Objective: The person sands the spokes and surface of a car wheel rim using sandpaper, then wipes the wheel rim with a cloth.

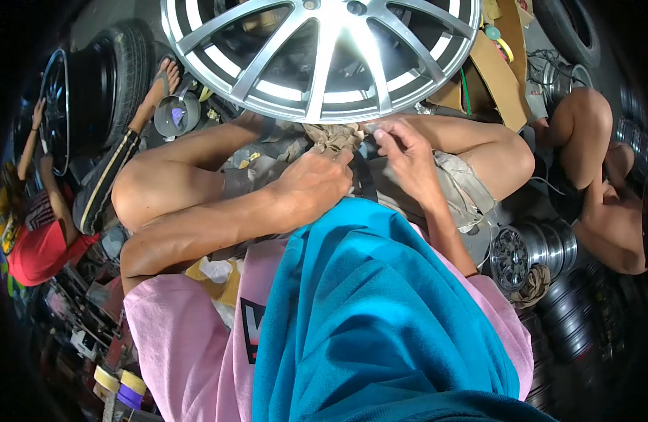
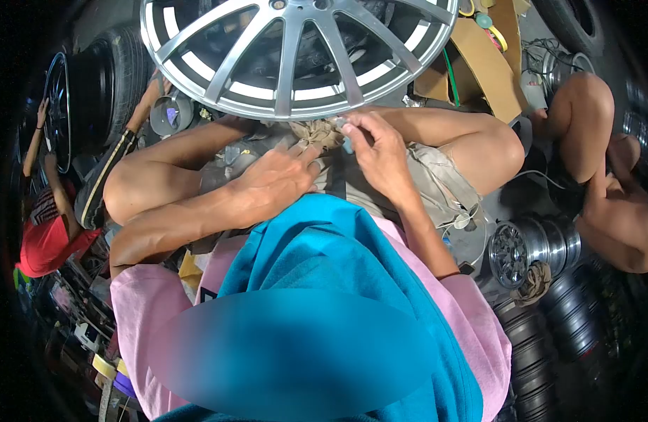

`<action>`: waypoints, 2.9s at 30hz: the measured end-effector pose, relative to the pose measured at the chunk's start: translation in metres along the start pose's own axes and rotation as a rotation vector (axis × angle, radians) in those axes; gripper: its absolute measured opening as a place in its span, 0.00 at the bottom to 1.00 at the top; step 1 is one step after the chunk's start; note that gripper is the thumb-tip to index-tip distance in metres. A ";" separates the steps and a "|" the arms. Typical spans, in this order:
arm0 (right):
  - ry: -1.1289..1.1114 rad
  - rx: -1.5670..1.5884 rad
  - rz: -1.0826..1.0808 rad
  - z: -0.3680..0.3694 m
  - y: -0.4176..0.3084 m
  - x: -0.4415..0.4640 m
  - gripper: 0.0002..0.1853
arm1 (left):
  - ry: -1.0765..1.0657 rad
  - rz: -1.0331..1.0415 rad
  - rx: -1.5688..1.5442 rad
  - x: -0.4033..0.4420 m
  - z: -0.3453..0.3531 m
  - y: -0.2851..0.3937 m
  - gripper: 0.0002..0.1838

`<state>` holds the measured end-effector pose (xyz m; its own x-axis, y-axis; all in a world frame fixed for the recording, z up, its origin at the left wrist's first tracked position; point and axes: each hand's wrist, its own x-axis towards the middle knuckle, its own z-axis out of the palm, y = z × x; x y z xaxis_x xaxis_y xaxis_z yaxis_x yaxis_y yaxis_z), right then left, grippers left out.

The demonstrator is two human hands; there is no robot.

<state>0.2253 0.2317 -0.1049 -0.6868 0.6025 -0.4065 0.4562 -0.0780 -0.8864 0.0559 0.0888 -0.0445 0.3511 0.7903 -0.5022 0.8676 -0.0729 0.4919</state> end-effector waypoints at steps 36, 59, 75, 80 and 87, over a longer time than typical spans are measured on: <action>-0.116 0.118 -0.041 0.064 -0.026 0.015 0.11 | 0.372 -0.507 0.002 -0.084 -0.035 -0.038 0.20; -0.158 0.146 -0.149 0.071 -0.048 0.031 0.11 | 0.272 -0.147 -0.506 -0.083 -0.056 -0.053 0.21; 0.027 -0.180 -0.948 0.163 -0.144 0.161 0.08 | 0.479 -0.362 -0.251 -0.120 -0.027 -0.047 0.14; -0.018 -0.363 -1.035 0.154 -0.161 0.160 0.12 | 0.570 -0.363 -0.186 -0.125 -0.018 -0.042 0.14; -0.073 -0.380 -1.027 0.151 -0.164 0.167 0.11 | 0.492 -0.382 -0.171 -0.116 -0.022 -0.045 0.14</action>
<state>-0.0497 0.2249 -0.0606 -0.8656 0.1909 0.4629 -0.2161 0.6915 -0.6893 -0.0322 0.0138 0.0075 -0.2091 0.9309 -0.2996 0.8172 0.3346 0.4694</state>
